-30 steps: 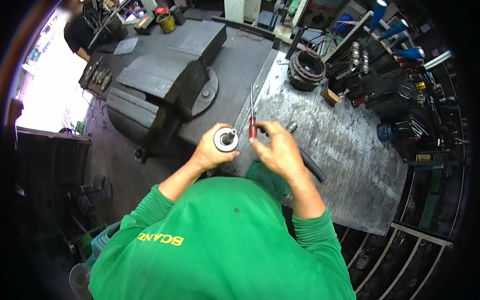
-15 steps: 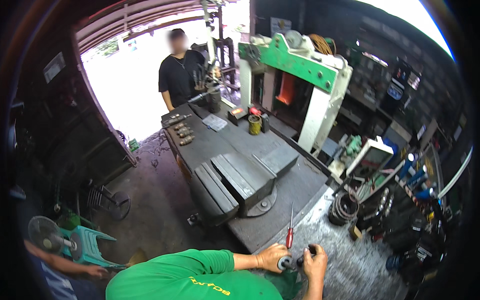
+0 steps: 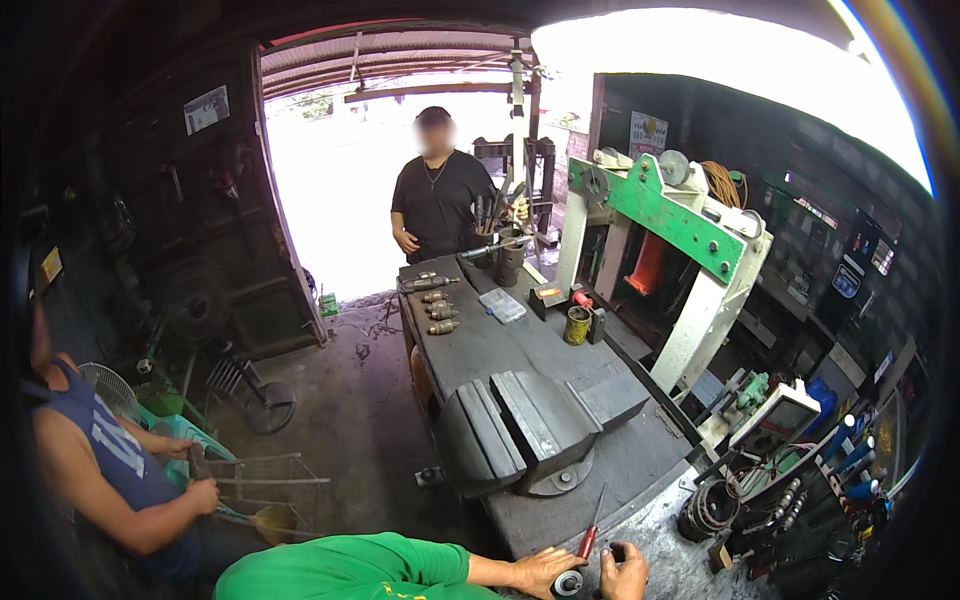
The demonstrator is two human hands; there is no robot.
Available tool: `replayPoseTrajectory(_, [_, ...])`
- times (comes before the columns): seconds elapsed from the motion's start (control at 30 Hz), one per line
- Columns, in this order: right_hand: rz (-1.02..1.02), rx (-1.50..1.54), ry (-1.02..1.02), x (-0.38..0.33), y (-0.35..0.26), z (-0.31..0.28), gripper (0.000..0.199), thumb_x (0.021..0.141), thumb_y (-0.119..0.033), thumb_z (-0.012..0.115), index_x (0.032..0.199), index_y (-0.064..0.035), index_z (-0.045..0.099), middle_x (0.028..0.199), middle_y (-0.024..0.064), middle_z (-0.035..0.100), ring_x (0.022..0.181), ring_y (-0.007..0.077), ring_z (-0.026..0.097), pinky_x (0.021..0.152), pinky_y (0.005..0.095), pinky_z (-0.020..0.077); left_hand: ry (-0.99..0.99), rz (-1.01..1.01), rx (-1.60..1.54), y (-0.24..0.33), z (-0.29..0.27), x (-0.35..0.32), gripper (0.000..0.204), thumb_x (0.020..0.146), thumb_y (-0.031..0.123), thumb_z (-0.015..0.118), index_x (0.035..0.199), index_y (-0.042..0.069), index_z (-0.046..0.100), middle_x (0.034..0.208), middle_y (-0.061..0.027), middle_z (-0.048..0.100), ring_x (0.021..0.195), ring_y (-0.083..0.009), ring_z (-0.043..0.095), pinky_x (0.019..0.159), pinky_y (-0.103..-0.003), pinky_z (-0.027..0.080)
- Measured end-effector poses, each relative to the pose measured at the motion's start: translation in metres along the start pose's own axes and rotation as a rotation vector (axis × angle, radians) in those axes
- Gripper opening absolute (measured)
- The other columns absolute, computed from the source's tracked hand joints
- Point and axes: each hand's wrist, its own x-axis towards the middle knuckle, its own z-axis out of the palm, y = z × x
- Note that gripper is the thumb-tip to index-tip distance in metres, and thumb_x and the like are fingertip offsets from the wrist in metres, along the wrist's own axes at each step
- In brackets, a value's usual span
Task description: The person assembles a cylindrical metal part by inserting a pin and tapping it with a hammer. They repeatedly insert and remove the pin, inspect the fit, and use a hammer to drive the pin into place. The person also uses a screwdriver to adjust the part and wipes it with a cloth.
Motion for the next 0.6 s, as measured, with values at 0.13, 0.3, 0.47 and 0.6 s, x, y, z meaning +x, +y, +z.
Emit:
replayPoseTrajectory(0.13, [-0.027,-0.009,-0.008,0.002,0.007,0.004,0.023,0.088,-0.013,0.074,0.103,0.005,0.073,0.095,0.0217,0.076,0.087,0.0348,0.074,0.082,0.0418,0.0574,0.186,0.136,-0.229,0.011,-0.007,-0.016,0.106,0.057,0.032,0.097,0.151,0.009,0.052,0.141,-0.0207,0.061,0.133,-0.0381,0.055,0.117,-0.051,0.041])
replayPoseTrajectory(0.3, [-0.161,-0.028,0.03,0.023,-0.032,-0.024,0.023,0.088,-0.013,0.075,0.102,0.0045,0.073,0.095,0.0217,0.076,0.087,0.0357,0.074,0.082,0.0423,0.0571,0.225,0.183,-0.362,0.07,-0.077,-0.045,0.097,0.075,0.04,0.091,0.154,0.011,0.042,0.141,-0.014,0.055,0.133,-0.0281,0.054,0.113,-0.045,0.044])
replayPoseTrajectory(0.47, [-0.563,0.039,0.12,0.088,-0.16,-0.095,0.019,0.083,-0.008,0.075,0.099,0.0006,0.07,0.088,0.0183,0.069,0.086,0.0357,0.068,0.078,0.041,0.0527,0.697,0.414,-0.133,0.143,-0.287,-0.087,0.063,0.086,0.029,0.083,0.138,0.005,0.058,0.121,-0.0096,0.063,0.11,-0.0199,0.065,0.099,-0.038,0.053])
replayPoseTrajectory(0.6, [-1.09,0.151,0.054,0.103,-0.321,-0.121,0.024,0.073,-0.003,0.081,0.093,-0.0026,0.068,0.085,0.0122,0.065,0.078,0.0319,0.064,0.071,0.04,0.0517,0.988,0.386,0.139,0.217,-0.431,-0.088,0.025,0.092,0.024,0.073,0.105,0.004,0.066,0.091,-0.0022,0.063,0.084,-0.0097,0.059,0.08,-0.028,0.05])
